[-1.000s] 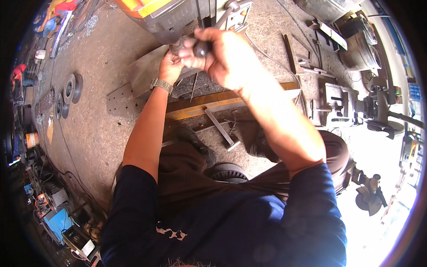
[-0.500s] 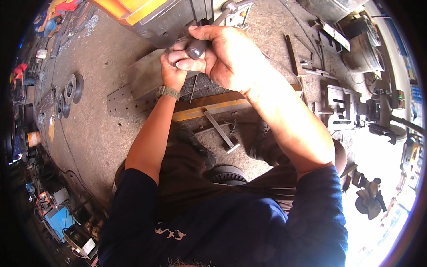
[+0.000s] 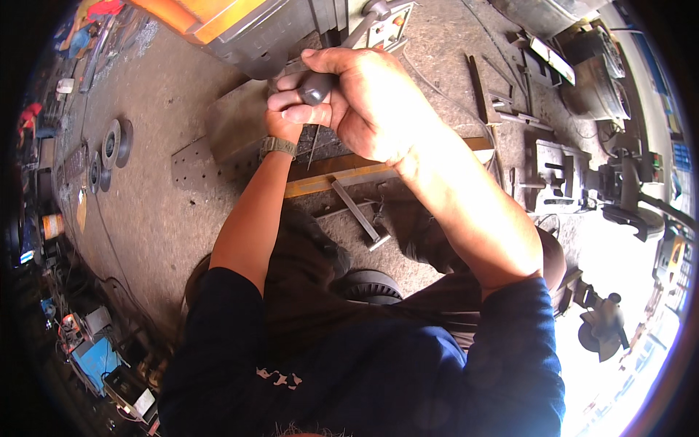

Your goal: The person sits on the floor and operates a drill press to drill a hole into a metal bar. They adjust the machine's handle, position the metal bar, and drill into it. The person then removes the drill bit and inspects it.

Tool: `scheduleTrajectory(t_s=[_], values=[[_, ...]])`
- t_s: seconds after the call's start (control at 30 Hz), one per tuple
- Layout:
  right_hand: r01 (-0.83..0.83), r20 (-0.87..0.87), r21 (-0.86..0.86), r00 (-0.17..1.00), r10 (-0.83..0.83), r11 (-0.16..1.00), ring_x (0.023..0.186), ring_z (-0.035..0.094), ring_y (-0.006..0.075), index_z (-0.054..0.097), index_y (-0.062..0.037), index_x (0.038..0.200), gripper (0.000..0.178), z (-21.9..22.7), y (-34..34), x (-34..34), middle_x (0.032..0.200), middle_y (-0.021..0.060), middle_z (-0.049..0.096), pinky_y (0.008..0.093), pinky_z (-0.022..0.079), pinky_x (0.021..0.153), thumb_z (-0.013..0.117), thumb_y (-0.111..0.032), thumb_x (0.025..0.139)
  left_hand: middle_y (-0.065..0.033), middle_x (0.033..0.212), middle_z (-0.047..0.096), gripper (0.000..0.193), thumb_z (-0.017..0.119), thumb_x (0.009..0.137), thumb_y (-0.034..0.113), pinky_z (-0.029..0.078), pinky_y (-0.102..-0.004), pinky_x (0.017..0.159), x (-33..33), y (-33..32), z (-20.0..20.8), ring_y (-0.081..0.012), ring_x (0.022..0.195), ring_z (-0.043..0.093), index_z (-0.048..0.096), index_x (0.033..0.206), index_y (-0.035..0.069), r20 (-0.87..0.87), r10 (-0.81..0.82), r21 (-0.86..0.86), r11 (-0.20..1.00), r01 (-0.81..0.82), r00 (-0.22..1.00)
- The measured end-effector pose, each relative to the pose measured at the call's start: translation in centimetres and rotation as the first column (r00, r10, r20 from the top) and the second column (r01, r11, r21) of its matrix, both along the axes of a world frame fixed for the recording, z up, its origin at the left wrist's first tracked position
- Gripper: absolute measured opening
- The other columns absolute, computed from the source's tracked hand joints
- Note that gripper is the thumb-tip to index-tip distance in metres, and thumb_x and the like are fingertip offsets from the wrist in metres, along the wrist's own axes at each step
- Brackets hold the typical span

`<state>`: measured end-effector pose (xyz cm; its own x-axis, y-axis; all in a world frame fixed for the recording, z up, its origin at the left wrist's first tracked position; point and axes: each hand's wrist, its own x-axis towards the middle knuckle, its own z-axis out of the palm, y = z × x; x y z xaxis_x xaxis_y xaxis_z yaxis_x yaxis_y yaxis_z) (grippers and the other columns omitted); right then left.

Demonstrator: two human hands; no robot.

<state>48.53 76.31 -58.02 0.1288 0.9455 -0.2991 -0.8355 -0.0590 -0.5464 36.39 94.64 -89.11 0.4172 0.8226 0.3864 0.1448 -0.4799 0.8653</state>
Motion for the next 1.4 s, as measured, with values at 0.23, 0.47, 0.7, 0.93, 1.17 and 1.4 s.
scheduleTrajectory(t_s=[0.23,0.47,0.7,0.93,1.17,1.4], values=[[0.001,-0.176,0.151,0.984,0.026,0.989,0.09,0.074,0.0367,0.05,0.0105,0.112,0.022,0.9,0.1,1.2,0.106,0.0273,0.066,0.0386,0.068,0.074,0.05,-0.01,0.104,-0.0197,0.092,0.071,0.016,0.074,0.091,0.017,0.053,-0.0482,0.078,-0.5,-1.7,3.5,-0.042,0.088,0.068,0.073,0.094,0.002,-0.208,0.107,0.127,0.989,-0.081,0.972],[0.02,-0.293,0.188,0.955,0.037,0.982,0.091,0.074,0.0375,0.051,0.0088,0.111,0.02,1.3,0.3,1.2,0.105,0.028,0.066,0.0405,0.067,0.081,0.05,-0.01,0.104,-0.0207,0.096,0.072,0.018,0.074,0.091,0.019,0.053,-0.0477,0.078,-0.9,-1.3,3.6,-0.0432,0.09,0.068,0.073,0.1,0.003,-0.23,0.037,-0.007,0.999,-0.04,0.973],[0.283,-0.314,0.033,0.913,-0.259,0.959,0.094,0.074,0.0361,0.056,0.01,0.106,0.019,1.8,0.4,0.5,0.106,0.0266,0.07,0.042,0.068,0.08,0.052,-0.007,0.1,-0.0227,0.098,0.071,0.022,0.072,0.093,0.023,0.054,-0.049,0.079,-0.9,-1.1,4.4,-0.0436,0.09,0.068,0.072,0.099,0.002,-0.391,0.023,-0.02,0.999,-0.034,0.92],[0.108,-0.267,0.211,0.963,-0.05,0.971,0.1,0.074,0.0323,0.045,0.0145,0.126,0.032,0.4,0.3,2.2,0.117,0.0303,0.067,0.0353,0.067,0.084,0.054,-0.006,0.103,-0.0218,0.093,0.072,0.024,0.074,0.092,0.022,0.055,-0.0457,0.076,-1.0,-0.9,4.3,-0.041,0.084,0.069,0.072,0.103,0.001,-0.337,-0.03,-0.031,0.999,0.02,0.941],[0.188,-0.38,0.104,0.915,-0.136,0.977,0.099,0.074,0.0356,0.056,0.0116,0.112,0.024,2.0,0.0,1.0,0.109,0.0273,0.069,0.0399,0.067,0.084,0.053,-0.01,0.103,-0.0216,0.09,0.072,0.023,0.075,0.092,0.022,0.055,-0.044,0.072,-0.6,-1.1,4.9,-0.0383,0.08,0.072,0.072,0.102,0.001,-0.373,-0.02,-0.007,1.0,0.019,0.928],[-0.004,-0.267,0.278,0.96,0.082,0.961,0.098,0.074,0.038,0.053,0.0131,0.12,0.029,0.4,0.1,1.6,0.118,0.0322,0.066,0.0397,0.068,0.08,0.055,-0.012,0.105,-0.0199,0.089,0.072,0.019,0.073,0.093,0.017,0.055,-0.0416,0.071,-0.9,-0.8,3.9,-0.0352,0.078,0.072,0.071,0.103,0.001,-0.24,-0.04,0.064,0.996,0.057,0.97]])
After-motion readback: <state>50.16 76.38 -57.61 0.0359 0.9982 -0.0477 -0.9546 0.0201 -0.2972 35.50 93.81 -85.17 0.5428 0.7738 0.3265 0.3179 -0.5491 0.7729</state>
